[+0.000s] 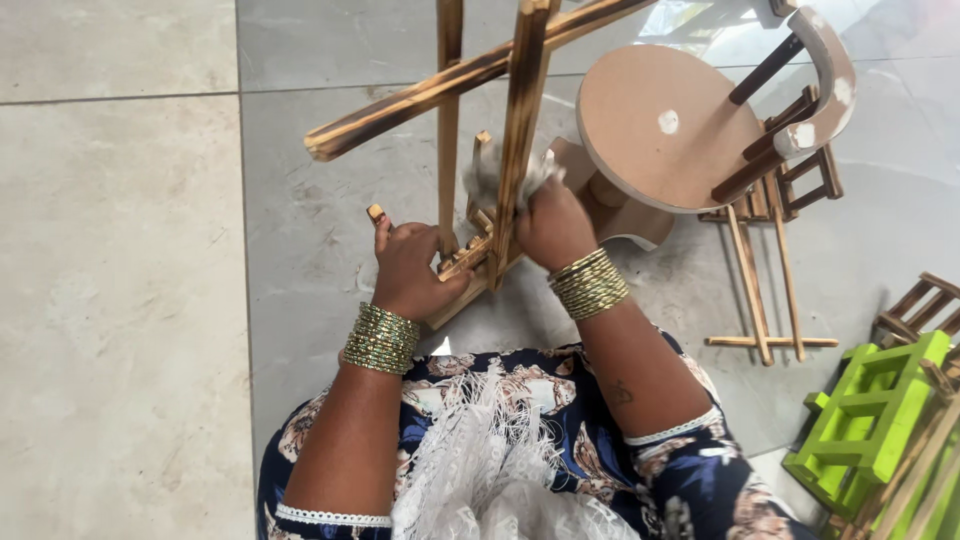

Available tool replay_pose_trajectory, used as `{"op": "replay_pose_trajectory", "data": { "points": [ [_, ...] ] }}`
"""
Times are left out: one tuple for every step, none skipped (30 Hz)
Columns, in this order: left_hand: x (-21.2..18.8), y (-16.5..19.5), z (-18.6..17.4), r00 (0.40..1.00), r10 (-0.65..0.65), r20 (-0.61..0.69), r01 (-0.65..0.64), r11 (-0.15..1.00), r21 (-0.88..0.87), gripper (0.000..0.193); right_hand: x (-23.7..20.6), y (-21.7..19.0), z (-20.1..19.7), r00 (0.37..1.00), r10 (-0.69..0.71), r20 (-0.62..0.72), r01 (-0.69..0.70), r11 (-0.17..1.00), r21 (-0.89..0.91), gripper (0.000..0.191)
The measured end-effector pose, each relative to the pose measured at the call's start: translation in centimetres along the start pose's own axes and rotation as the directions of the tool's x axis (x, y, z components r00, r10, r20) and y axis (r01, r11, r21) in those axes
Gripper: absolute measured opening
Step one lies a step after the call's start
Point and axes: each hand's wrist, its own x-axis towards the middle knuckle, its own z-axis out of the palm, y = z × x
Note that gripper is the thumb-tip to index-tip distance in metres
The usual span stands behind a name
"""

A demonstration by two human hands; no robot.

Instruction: The person sits on the floor and wipes a small wooden chair with a cloth. They rotate the chair to clean different sides and legs, then place it aside and pick up another similar chair to continue wiping.

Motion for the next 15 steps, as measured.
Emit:
{"op": "replay_pose_trajectory", "data": {
  "points": [
    [0.1, 0.1, -0.1, 1.0, 0.013, -0.012, -0.013, 1.0, 0.004, 0.039, -0.6, 0.3, 0.2, 1.0, -0.009, 0.029, 0.011, 0.998, -0.069, 0.029],
    [0.3, 0.2, -0.2, 1.0, 0.026, 0.008, -0.026, 0.999, 0.024, 0.04, -1.1, 0.6, 0.0, 0.998, -0.016, 0.057, 0.024, 0.99, -0.14, 0.026],
    [0.4, 0.3, -0.2, 0.999, 0.035, 0.026, -0.036, 0.998, 0.041, 0.04, -1.4, 1.0, -0.5, 0.997, -0.078, 0.018, 0.079, 0.994, -0.08, 0.029],
    [0.4, 0.5, 0.0, 0.998, 0.041, 0.047, -0.044, 0.998, 0.054, 0.041, -2.0, 1.2, -1.3, 0.991, -0.134, -0.019, 0.134, 0.991, -0.024, 0.033],
    [0.4, 0.6, 0.1, 0.998, 0.067, 0.013, -0.068, 0.995, 0.076, 0.044, -2.8, 1.4, -2.2, 0.982, -0.183, -0.051, 0.185, 0.982, 0.03, 0.037],
    [0.2, 0.5, 0.3, 0.996, 0.089, -0.015, -0.087, 0.992, 0.097, 0.048, -3.7, 1.5, -3.1, 0.991, -0.135, -0.021, 0.136, 0.99, 0.034, 0.038],
    [-0.2, 0.5, 0.5, 0.993, 0.108, -0.043, -0.102, 0.988, 0.119, 0.052, -4.5, 1.3, -3.9, 0.996, -0.087, 0.01, 0.087, 0.995, 0.04, 0.04],
    [-0.3, 0.2, 0.7, 0.994, 0.076, -0.079, -0.063, 0.986, 0.155, 0.054, -4.6, 1.1, -4.6, 0.998, -0.048, 0.033, 0.047, 0.998, 0.046, 0.042],
    [-0.3, -0.3, 0.7, 0.992, 0.049, -0.119, -0.025, 0.98, 0.197, 0.057, -4.5, 0.9, -5.1, 0.996, -0.052, 0.075, 0.051, 0.999, 0.02, 0.041],
    [-0.5, -0.7, 0.8, 0.987, 0.021, -0.157, 0.017, 0.971, 0.238, 0.06, -4.8, 0.5, -5.4, 0.991, -0.052, 0.122, 0.053, 0.999, -0.002, 0.04],
    [-0.5, -1.3, 0.8, 0.985, -0.07, -0.157, 0.086, 0.991, 0.098, 0.061, -4.9, 0.1, -5.6, 0.984, -0.049, 0.169, 0.054, 0.998, -0.023, 0.039],
    [-0.4, -1.6, 1.0, 0.977, -0.159, -0.145, 0.154, 0.987, -0.043, 0.063, -4.9, -0.2, -5.5, 0.989, -0.067, 0.129, 0.07, 0.997, -0.016, 0.041],
    [-0.3, -1.8, 1.4, 0.963, -0.242, -0.122, 0.218, 0.959, -0.182, 0.064, -4.9, -0.5, -5.4, 0.993, -0.085, 0.087, 0.086, 0.996, -0.012, 0.043],
    [-0.3, -1.8, 1.7, 0.983, -0.181, -0.044, 0.171, 0.97, -0.172, 0.078, -4.7, -0.6, -5.3, 0.994, -0.105, 0.037, 0.105, 0.994, -0.013, 0.044],
    [-0.3, -1.7, 2.2, 0.993, -0.115, 0.033, 0.119, 0.979, -0.165, 0.093, -4.6, -0.6, -5.1, 0.995, -0.098, 0.008, 0.098, 0.995, 0.0, 0.046]
  ]
}}
